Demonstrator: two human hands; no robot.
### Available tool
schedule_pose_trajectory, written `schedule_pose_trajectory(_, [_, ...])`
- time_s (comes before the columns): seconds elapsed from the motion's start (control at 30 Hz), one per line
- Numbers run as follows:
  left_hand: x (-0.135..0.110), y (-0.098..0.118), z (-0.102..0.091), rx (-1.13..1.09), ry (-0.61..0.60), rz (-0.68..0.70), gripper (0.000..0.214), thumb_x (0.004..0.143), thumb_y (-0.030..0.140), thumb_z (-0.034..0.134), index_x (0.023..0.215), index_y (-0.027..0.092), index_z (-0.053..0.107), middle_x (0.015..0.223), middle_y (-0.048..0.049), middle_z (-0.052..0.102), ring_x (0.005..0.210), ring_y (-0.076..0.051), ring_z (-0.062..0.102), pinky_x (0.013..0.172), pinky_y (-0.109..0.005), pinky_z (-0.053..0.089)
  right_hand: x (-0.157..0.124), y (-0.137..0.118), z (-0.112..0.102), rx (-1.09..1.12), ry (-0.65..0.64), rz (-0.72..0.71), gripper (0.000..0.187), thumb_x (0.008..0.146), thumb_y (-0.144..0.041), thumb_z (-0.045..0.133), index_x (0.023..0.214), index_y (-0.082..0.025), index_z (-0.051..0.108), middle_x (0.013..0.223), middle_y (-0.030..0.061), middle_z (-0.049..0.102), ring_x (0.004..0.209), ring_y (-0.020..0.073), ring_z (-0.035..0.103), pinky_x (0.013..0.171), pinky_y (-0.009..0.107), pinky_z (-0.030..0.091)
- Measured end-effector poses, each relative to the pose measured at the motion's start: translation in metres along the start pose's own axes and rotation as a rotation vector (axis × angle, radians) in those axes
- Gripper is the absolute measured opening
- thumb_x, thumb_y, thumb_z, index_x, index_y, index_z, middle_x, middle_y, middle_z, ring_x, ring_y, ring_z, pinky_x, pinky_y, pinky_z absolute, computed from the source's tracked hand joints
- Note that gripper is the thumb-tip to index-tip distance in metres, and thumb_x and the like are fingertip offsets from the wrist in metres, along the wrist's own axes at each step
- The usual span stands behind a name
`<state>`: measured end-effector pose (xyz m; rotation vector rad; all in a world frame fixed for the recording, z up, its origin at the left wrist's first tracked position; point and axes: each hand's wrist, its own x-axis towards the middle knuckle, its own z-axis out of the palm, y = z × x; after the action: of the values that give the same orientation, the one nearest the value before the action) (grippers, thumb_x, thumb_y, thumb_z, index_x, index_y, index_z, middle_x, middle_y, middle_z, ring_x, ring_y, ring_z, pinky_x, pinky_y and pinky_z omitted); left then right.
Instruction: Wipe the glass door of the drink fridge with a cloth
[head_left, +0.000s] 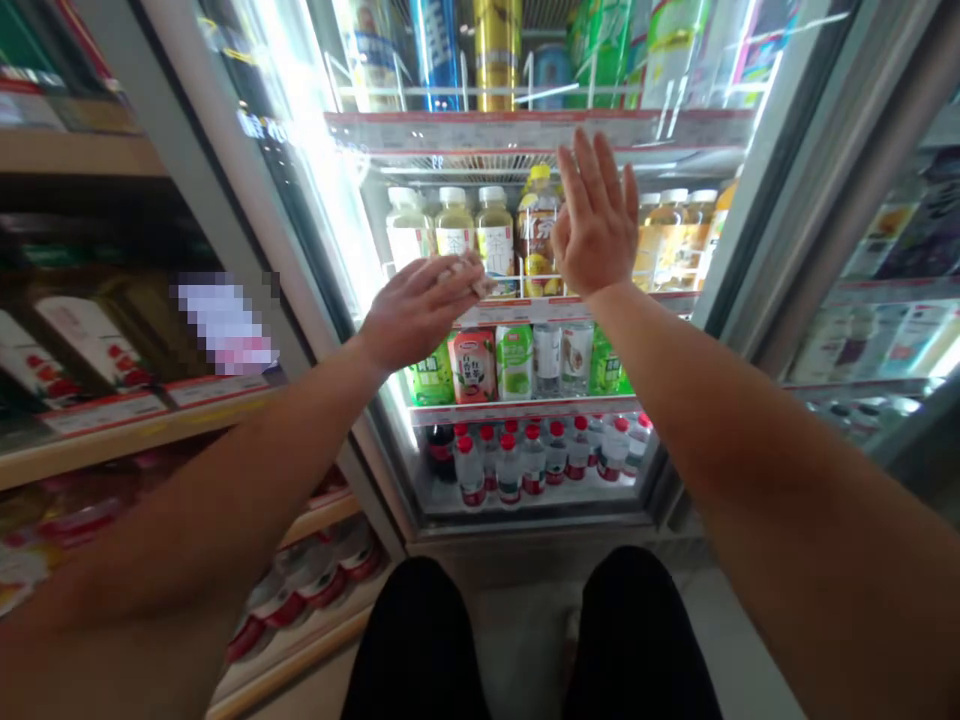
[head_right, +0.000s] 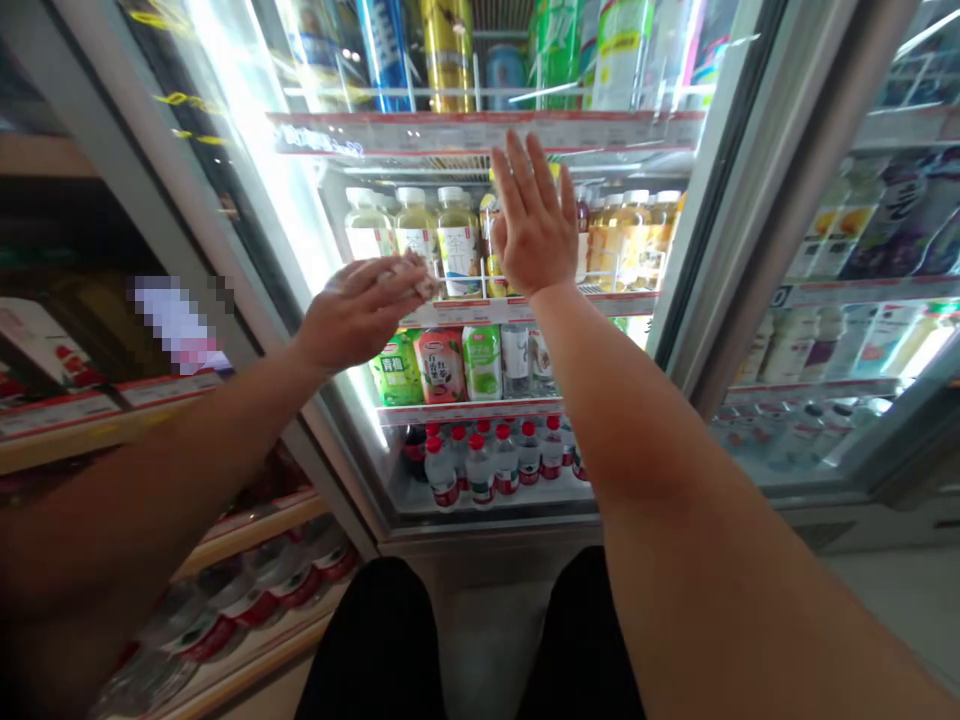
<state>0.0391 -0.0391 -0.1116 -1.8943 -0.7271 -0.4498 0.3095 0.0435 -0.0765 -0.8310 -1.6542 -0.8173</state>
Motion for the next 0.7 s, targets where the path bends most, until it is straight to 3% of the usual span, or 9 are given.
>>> schedule_pose_trajectory(0.1, [0.014, -0.011, -0.004, 0.001, 0.071, -0.221, 0.042, 0.103, 0.017, 0.04, 0.141, 0.024, 0.056, 0.158, 0.0041, 0.042, 0.149, -0.024, 0.031, 0.123, -0.05, 0.032, 0.0, 0.0, -0.001, -0.019, 0.004, -0.001, 0.063, 0.096, -0.024, 0.03, 0.16, -0.027, 0.031, 0.166, -0.002, 0.029, 0.157, 0.0178, 0.018, 0.131, 0.047, 0.016])
schedule_pose_trajectory(0.17, [0.016, -0.006, -0.001, -0.031, 0.105, -0.261, 0.042, 0.101, 0.015, 0.04, 0.138, 0.024, 0.059, 0.158, 0.0026, 0.042, 0.15, -0.025, 0.029, 0.124, -0.05, 0.03, 0.0, 0.0, -0.001, -0.019, 0.012, -0.006, 0.063, 0.096, -0.024, 0.029, 0.159, -0.023, 0.033, 0.166, -0.0002, 0.03, 0.157, 0.0182, 0.019, 0.131, 0.046, 0.015])
schedule_pose_trajectory(0.3, [0.015, 0.014, 0.008, -0.15, 0.017, 0.007, 0.043, 0.102, 0.014, 0.044, 0.14, 0.031, 0.056, 0.151, 0.0017, 0.052, 0.146, -0.024, 0.039, 0.121, -0.047, 0.036, -0.001, 0.001, 0.001, 0.027, 0.012, -0.008, 0.062, 0.098, -0.027, 0.027, 0.159, -0.024, 0.033, 0.166, 0.0003, 0.029, 0.157, 0.0191, 0.017, 0.131, 0.047, 0.015])
schedule_pose_trajectory(0.37, [0.024, 0.016, 0.006, -0.168, -0.004, 0.078, 0.048, 0.101, 0.012, 0.043, 0.144, 0.032, 0.05, 0.151, 0.0017, 0.052, 0.145, -0.023, 0.042, 0.119, -0.046, 0.038, -0.002, 0.003, 0.002, 0.056, 0.004, -0.041, 0.061, 0.099, -0.03, 0.026, 0.16, -0.024, 0.032, 0.166, 0.001, 0.028, 0.157, 0.02, 0.017, 0.13, 0.049, 0.017])
schedule_pose_trajectory(0.47, [0.05, 0.007, -0.002, -0.183, 0.108, -0.097, 0.056, 0.096, 0.011, 0.04, 0.15, 0.028, 0.041, 0.159, -0.0036, 0.04, 0.147, -0.026, 0.037, 0.121, -0.049, 0.036, -0.003, 0.006, 0.0, 0.093, -0.029, -0.148, 0.061, 0.101, -0.037, 0.026, 0.16, -0.02, 0.032, 0.166, 0.0047, 0.028, 0.157, 0.0239, 0.018, 0.129, 0.053, 0.021])
schedule_pose_trajectory(0.57, [0.077, 0.004, -0.003, -0.283, 0.258, -0.299, 0.047, 0.094, 0.018, 0.045, 0.14, 0.025, 0.043, 0.159, -0.0105, 0.035, 0.148, -0.026, 0.034, 0.119, -0.047, 0.04, -0.005, 0.011, -0.003, 0.144, -0.096, -0.247, 0.062, 0.102, -0.046, 0.028, 0.16, -0.024, 0.029, 0.167, 0.0037, 0.026, 0.157, 0.0271, 0.016, 0.127, 0.056, 0.023])
schedule_pose_trajectory(0.7, [0.095, 0.008, 0.011, -0.378, 0.238, -0.305, 0.041, 0.094, 0.023, 0.046, 0.134, 0.024, 0.043, 0.149, -0.0141, 0.045, 0.144, -0.029, 0.04, 0.116, -0.049, 0.043, -0.008, 0.016, -0.002, 0.166, -0.18, -0.411, 0.068, 0.101, -0.057, 0.033, 0.161, -0.027, 0.027, 0.167, 0.0036, 0.027, 0.157, 0.029, 0.016, 0.126, 0.058, 0.024])
